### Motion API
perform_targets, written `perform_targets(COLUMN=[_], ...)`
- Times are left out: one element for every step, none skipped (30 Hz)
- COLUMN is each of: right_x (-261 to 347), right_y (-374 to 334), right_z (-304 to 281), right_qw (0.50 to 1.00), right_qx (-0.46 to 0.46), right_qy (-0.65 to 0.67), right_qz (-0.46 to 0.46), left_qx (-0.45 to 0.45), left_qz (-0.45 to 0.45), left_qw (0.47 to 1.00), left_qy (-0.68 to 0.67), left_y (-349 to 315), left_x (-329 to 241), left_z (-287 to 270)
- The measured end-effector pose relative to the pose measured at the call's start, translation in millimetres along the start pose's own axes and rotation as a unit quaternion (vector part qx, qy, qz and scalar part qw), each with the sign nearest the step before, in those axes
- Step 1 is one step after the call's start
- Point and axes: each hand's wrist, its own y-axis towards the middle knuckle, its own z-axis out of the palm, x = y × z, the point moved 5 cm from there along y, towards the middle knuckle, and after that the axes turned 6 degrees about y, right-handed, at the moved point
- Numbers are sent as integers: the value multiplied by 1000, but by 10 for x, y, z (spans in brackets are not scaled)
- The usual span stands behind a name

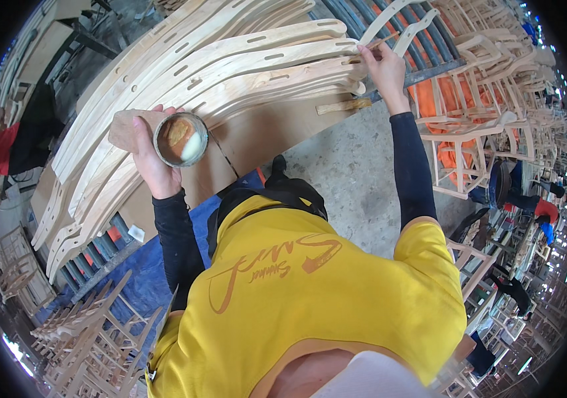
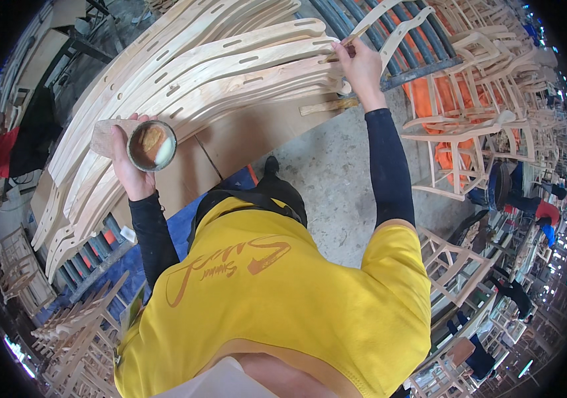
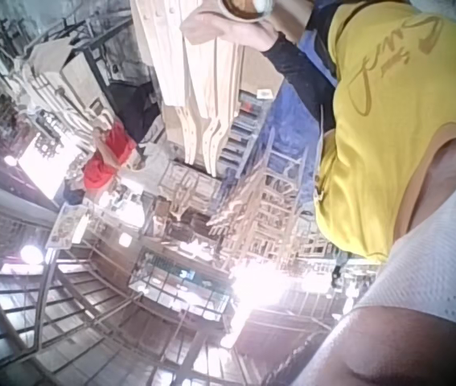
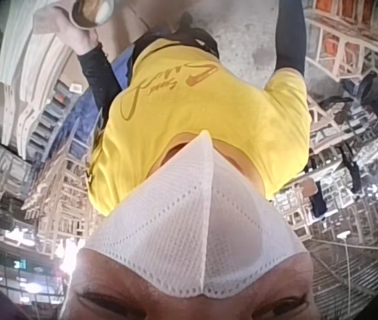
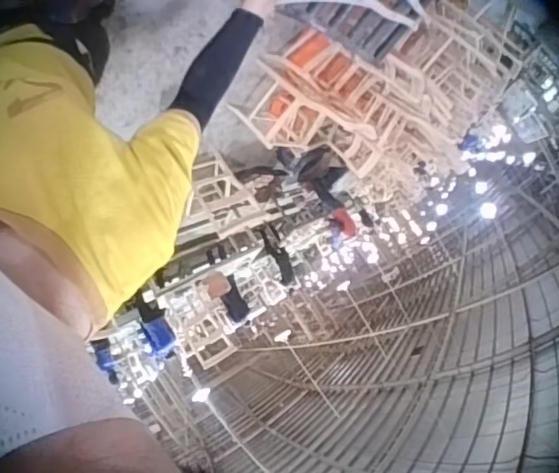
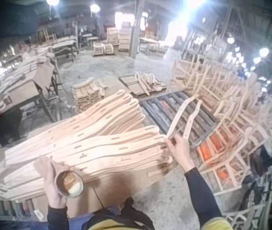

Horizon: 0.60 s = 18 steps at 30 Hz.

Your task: The person applies a liquid finish to curved wooden chair parts using a brush and a small container. They dip the brush into the container and coat the surfaces of the stacked wood pieces, then sit on the floor to wipe the brush clean before resuming application.

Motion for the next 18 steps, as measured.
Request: perform_targets(right_x=[-41, -73, -69, -49, -39, -14, 15, 28, -17, -87, -139, -111, -83, -61, -60, -49, -38, -18], right_y=[25, 31, 40, 43, 43, 27, 1, -18, -8, 25, 41, 60, 59, 52, 52, 37, 8, -1], right_z=[-19, -39, -43, -67, -68, -43, 6, 41, 44, 42, 27, -27, -43, -55, -52, -25, 28, 74], right_qw=[1000, 1000, 999, 998, 996, 998, 999, 998, 998, 998, 998, 999, 999, 999, 997, 998, 998, 997], right_qx=[-6, -13, 2, 17, 32, 38, 43, 49, 41, 34, 27, 10, 26, 43, 58, 59, 59, 59], right_qy=[-6, -13, -33, -54, -74, -40, -5, 30, 41, 53, 64, 46, 13, -20, -52, -19, 15, 50], right_qz=[-8, -16, -2, 13, 27, 17, 7, -2, 2, 7, 12, 19, 21, 22, 24, 11, -3, -16], left_qx=[2, 4, -1, -7, -13, -11, -9, -7, 0, 6, 13, 9, 6, 2, 11, 19, 27, 28], left_qz=[-2, -3, -1, 1, 3, 1, -2, -4, -3, -2, -1, -7, -12, -18, -22, -27, -32, -33], left_qw=[1000, 1000, 1000, 1000, 1000, 1000, 1000, 1000, 1000, 1000, 1000, 1000, 1000, 999, 999, 999, 998, 999], left_qy=[-3, -6, -3, 0, 3, 0, -3, -5, -6, -6, -7, 5, 17, 28, 33, 37, 40, 30], left_y=[0, 1, 1, 0, -1, 5, 12, 20, 15, 13, 14, 22, 32, 49, 99, 180, 273, 393], left_x=[2, 5, -2, -8, -13, -10, -7, -2, -6, -12, -12, -6, 4, 19, 56, 118, 192, 273], left_z=[-2, -5, -19, -35, -48, -46, -43, -38, -27, -10, 5, -3, -13, -25, -32, -70, -124, -227])
